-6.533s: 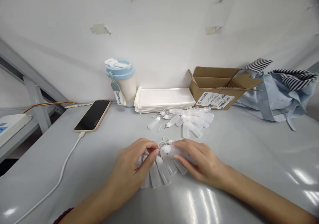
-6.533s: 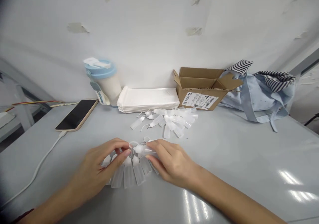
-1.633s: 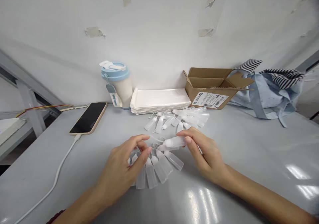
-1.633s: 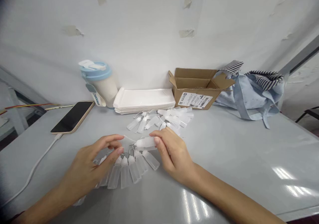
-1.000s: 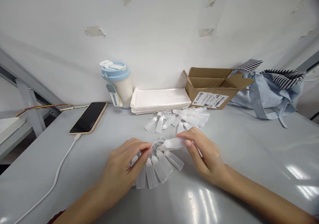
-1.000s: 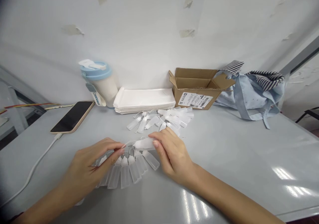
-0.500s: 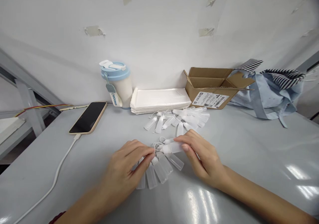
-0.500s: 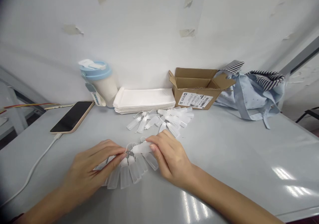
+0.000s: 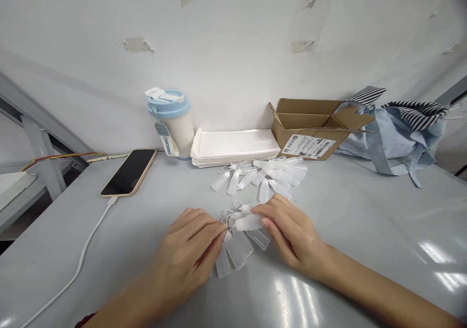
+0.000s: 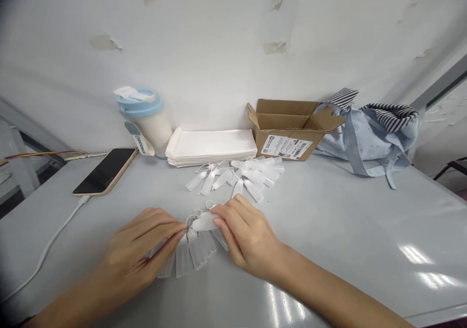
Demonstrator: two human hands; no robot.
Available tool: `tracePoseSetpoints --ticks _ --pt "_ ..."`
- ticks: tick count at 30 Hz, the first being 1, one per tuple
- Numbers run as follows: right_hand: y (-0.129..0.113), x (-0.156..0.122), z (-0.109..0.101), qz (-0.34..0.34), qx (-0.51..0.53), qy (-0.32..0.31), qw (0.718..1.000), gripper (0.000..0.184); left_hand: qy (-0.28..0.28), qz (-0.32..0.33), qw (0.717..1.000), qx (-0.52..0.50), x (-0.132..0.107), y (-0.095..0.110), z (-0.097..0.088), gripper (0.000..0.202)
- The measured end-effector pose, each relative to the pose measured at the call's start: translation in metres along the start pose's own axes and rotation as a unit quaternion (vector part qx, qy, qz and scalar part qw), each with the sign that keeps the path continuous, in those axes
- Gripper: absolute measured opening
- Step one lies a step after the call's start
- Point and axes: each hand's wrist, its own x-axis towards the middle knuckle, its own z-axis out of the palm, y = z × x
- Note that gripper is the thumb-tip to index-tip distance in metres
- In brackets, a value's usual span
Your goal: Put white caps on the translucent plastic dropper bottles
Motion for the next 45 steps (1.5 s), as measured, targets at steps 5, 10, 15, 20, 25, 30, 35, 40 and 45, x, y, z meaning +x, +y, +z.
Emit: tracePoseSetpoints --ticks 5,10,15,20,25,30,35,40,45 --pt "-0.002 -0.001 0.001 -0.016 -0.016 -0.001 1.000 0.021 -0.005 0.008 1.000 0.015 -0.001 0.000 0.002 0.017" --pt "-0.002 -0.004 0.004 -0.029 -0.019 -0.008 0.999 0.020 -0.055 0.000 0.997 0.047 -0.001 0.002 0.001 0.019" --pt "-0.002 -0.004 0.005 -0.024 -0.009 -0.011 1.000 0.021 -0.015 0.006 1.000 0.025 -0.003 -0.001 0.004 0.017" --pt "0.000 -0.001 0.002 -0.017 -0.008 0.016 1.000 0.024 -0.013 -0.084 0.995 -0.044 0.003 0.002 -0.003 0.010" --pt "0.001 0.001 0.001 -0.038 -0.018 0.035 0.998 0.025 -0.099 -0.239 0.954 -0.153 0.011 0.008 -0.015 0.018" --pt "0.000 0.000 0.002 -0.033 -0.009 0.040 0.999 0.024 -0.107 -0.277 0.932 -0.207 0.011 0.009 -0.015 0.025" --pt "-0.003 -0.003 0.004 -0.004 0.029 0.030 0.999 0.026 -0.112 -0.255 0.940 -0.195 0.008 0.007 -0.011 0.025" --pt "-0.005 -0.005 0.006 -0.013 0.032 0.032 0.999 0.027 -0.101 -0.235 0.945 -0.203 0.008 0.007 -0.011 0.024" --pt "-0.008 -0.007 0.007 -0.008 0.019 0.036 0.999 0.026 -0.101 -0.231 0.946 -0.203 0.009 0.007 -0.011 0.025"
